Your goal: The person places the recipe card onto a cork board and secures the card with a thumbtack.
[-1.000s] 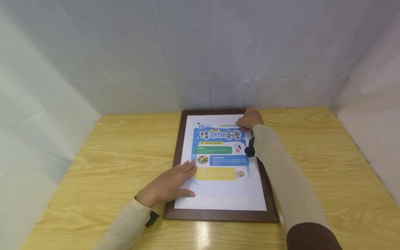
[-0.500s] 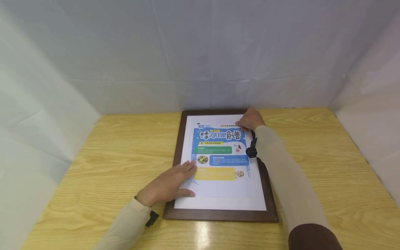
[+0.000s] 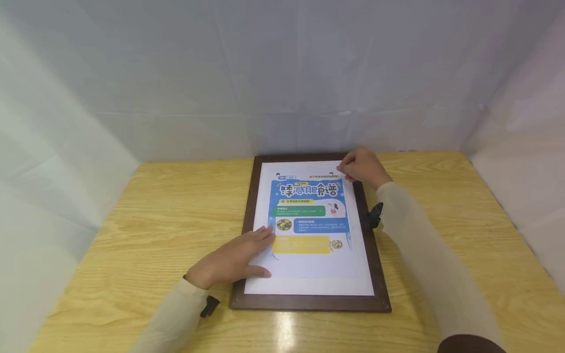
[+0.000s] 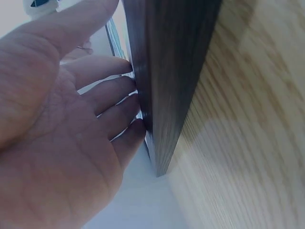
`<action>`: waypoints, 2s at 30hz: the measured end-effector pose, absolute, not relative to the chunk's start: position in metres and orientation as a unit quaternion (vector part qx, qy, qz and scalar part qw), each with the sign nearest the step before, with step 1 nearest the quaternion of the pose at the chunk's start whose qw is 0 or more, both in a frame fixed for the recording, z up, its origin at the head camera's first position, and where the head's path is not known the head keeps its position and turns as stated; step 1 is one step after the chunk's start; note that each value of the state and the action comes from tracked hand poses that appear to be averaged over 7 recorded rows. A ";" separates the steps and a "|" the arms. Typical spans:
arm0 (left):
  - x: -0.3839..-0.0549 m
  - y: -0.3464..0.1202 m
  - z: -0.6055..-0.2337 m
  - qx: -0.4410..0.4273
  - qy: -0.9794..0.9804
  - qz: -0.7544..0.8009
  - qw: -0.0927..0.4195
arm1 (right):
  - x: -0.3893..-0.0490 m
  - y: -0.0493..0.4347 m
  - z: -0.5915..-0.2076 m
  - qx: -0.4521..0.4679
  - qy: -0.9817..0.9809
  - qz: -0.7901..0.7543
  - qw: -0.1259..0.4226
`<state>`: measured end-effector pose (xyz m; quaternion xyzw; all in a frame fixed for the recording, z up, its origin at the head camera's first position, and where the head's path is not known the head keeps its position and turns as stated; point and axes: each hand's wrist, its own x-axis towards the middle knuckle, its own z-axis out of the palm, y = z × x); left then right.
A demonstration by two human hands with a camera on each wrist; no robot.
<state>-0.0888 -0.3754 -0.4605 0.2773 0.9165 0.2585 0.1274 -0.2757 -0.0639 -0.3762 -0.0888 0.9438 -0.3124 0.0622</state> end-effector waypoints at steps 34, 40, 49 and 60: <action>-0.093 -0.381 -0.463 0.275 0.913 0.272 0.132 | -0.190 0.019 -0.382 -0.139 0.966 -0.207 0.073; -0.094 -0.381 -0.463 0.273 0.915 0.267 0.131 | -0.188 0.028 -0.391 -0.133 0.966 -0.204 0.092; -0.094 -0.380 -0.463 0.271 0.915 0.267 0.132 | -0.187 0.033 -0.402 -0.139 0.964 -0.207 0.091; -0.094 -0.380 -0.463 0.275 0.915 0.266 0.131 | -0.187 0.034 -0.406 -0.139 0.965 -0.209 0.081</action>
